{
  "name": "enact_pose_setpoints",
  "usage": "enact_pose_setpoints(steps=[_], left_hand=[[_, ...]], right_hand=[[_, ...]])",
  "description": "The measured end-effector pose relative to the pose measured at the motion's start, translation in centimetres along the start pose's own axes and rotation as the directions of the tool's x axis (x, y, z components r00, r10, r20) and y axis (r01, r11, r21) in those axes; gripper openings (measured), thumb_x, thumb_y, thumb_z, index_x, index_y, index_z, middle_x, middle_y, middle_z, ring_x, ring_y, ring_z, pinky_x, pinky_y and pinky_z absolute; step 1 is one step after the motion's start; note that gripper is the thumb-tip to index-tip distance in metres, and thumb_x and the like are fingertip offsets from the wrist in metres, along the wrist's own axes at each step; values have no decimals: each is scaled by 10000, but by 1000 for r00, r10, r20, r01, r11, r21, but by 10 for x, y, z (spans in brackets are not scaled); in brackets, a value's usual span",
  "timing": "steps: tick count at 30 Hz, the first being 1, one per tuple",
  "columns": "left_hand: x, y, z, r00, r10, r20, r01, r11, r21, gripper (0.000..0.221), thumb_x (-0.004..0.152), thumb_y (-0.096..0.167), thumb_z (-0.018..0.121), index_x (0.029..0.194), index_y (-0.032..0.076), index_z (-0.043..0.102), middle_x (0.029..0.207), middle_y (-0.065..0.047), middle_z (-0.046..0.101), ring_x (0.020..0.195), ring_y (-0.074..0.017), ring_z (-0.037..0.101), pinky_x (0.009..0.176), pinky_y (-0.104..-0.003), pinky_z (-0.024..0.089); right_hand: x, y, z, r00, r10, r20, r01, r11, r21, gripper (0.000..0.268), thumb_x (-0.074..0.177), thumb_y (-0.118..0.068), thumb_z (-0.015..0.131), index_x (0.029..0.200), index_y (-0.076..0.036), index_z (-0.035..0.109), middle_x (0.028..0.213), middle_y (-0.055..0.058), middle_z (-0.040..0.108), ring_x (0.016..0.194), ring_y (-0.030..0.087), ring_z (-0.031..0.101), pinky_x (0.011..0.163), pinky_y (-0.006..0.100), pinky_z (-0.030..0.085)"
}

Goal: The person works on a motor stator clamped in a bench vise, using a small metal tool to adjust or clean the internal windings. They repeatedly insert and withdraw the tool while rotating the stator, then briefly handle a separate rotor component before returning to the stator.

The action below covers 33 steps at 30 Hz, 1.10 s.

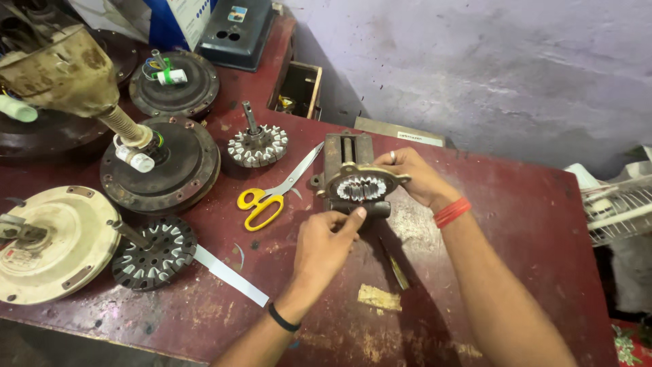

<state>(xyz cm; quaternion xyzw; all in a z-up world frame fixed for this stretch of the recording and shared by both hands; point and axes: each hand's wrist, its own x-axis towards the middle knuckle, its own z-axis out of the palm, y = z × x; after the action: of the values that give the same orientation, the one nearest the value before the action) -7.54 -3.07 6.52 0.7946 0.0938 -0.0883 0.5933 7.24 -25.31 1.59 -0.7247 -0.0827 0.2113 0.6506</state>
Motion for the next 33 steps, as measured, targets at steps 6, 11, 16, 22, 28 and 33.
enact_pose_setpoints(steps=[6, 11, 16, 22, 28, 33], left_hand=[[10, -1, 9, 997, -37, 72, 45, 993, -106, 330, 929, 273, 637, 820, -19, 745, 654, -60, 746, 506, -112, 700, 445, -295, 497], [12, 0, 10, 994, -85, 72, 92, 989, -115, 309, 927, 247, 634, 835, -27, 744, 647, -80, 745, 504, -125, 705, 448, -293, 497], [12, 6, 6, 995, -83, 58, 88, 993, -84, 321, 921, 272, 656, 836, -24, 746, 636, -81, 743, 494, -126, 706, 447, -286, 498], [13, 9, 6, 997, -72, 37, 74, 995, -68, 336, 916, 289, 673, 825, -24, 754, 611, -87, 737, 478, -126, 696, 432, -291, 491], [16, 3, 6, 997, -65, 47, 71, 989, -132, 336, 928, 276, 642, 818, -24, 746, 597, -85, 725, 472, -125, 692, 418, -296, 490], [17, 0, 2, 998, 8, -69, 6, 982, 191, 481, 912, 397, 751, 693, -31, 743, 483, -122, 597, 380, -196, 534, 425, -364, 386]], right_hand=[[23, -32, -1, 953, 206, 220, -158, 963, -217, 166, 889, -89, 738, 952, 50, 805, 732, 40, 733, 571, 56, 600, 475, 221, 452], [30, -49, 8, 927, 246, 282, -150, 935, -322, 160, 825, -61, 760, 934, 46, 807, 699, 45, 728, 535, 61, 585, 443, 235, 444], [37, -63, 14, 926, 249, 284, -75, 858, -508, 144, 762, -13, 775, 893, 36, 809, 698, 52, 725, 582, 82, 594, 498, 263, 471], [45, -66, 16, 897, 293, 332, -77, 841, -536, 158, 748, -13, 801, 899, 32, 796, 733, 54, 743, 620, 87, 624, 528, 275, 502], [47, -68, 16, 872, 261, 413, -26, 869, -495, 196, 784, 4, 763, 972, 17, 816, 794, 60, 775, 659, 91, 640, 578, 271, 532], [49, -89, 12, 871, 209, 445, 62, 851, -522, 175, 829, -41, 750, 986, 1, 816, 859, 85, 815, 738, 117, 726, 686, 271, 601]])
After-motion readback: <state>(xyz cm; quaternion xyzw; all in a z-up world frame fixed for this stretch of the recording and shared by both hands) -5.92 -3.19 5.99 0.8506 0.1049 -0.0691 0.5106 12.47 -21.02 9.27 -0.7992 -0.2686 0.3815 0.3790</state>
